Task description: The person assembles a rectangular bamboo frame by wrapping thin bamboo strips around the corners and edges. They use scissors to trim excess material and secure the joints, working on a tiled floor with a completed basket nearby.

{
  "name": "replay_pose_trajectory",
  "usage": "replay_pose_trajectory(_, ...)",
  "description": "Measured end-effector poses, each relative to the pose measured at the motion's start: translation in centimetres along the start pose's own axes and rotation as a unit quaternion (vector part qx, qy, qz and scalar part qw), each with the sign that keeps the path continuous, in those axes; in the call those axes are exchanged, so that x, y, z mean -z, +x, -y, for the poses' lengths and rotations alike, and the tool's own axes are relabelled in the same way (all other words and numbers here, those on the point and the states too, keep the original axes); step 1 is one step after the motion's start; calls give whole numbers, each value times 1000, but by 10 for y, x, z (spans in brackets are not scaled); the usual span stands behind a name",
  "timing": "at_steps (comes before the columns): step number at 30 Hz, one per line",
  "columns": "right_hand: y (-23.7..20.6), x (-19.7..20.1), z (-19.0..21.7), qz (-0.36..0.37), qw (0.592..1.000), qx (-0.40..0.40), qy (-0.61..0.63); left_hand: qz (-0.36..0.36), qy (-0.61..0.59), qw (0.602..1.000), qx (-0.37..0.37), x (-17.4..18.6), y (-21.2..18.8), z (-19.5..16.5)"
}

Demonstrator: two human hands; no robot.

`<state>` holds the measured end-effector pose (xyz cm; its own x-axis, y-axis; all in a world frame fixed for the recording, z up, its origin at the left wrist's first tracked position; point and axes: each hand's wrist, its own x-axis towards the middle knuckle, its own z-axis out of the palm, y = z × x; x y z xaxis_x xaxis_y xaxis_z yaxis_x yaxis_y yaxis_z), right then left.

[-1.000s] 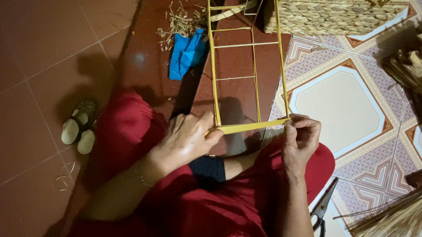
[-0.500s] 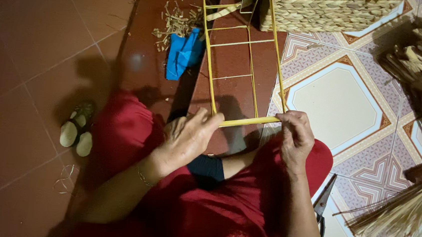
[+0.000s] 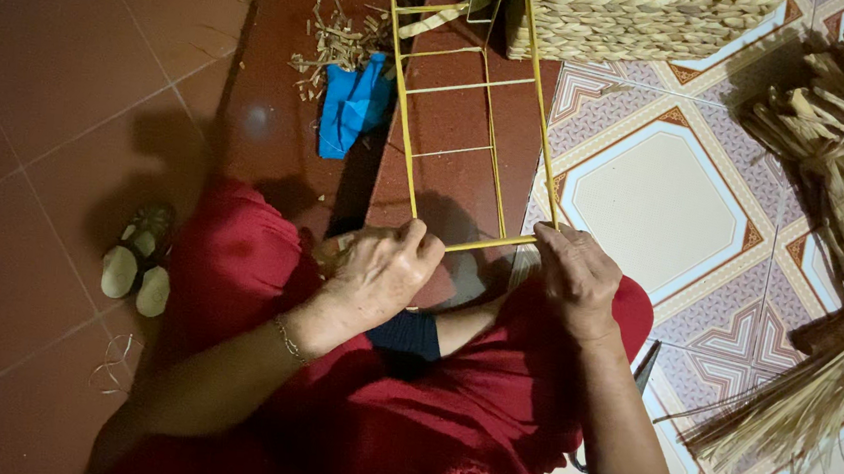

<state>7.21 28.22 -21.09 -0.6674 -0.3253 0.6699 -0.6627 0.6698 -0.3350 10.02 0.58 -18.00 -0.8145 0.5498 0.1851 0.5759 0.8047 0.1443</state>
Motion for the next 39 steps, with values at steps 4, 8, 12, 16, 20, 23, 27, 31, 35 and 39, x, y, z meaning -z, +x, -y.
replay_pose_trajectory(4, 0, -5, -7, -19, 999, 31, -26, 11, 18, 1000, -5, -2, 2, -1)
replay_pose_trajectory(8, -6, -11, -10, -48, 999, 18, -12, -30, -76, 996, 23, 7, -1, -2)
replay_pose_trajectory(12, -14, -17, -9, -66, 997, -40, -1, -41, -214, 972, 82, 12, 1, -2)
replay_pose_trajectory(16, -9, -14, -3, -76, 994, -75, 7, -65, -313, 944, 81, 13, 0, -2)
replay_pose_trajectory(20, 4, 1, 12, -3, 991, -127, 44, -51, -314, 943, 98, 11, -2, -2)
replay_pose_trajectory(23, 4, 8, 25, -45, 996, -73, -5, -54, -305, 945, 101, 8, -1, -6)
replay_pose_trajectory(27, -12, -5, 36, -116, 988, -101, 2, -23, -181, 981, 67, 9, -3, -11)
replay_pose_trajectory(31, -35, -14, 62, 60, 787, -513, 337, -39, -158, 986, 37, 15, -7, -10)
replay_pose_trajectory(35, -32, -35, 70, 8, 652, -503, 567, -24, -161, 985, 52, 18, -7, -13)
replay_pose_trajectory(39, -36, -55, 72, -33, 632, -485, 603, -7, -107, 993, 52, 15, -9, -22)
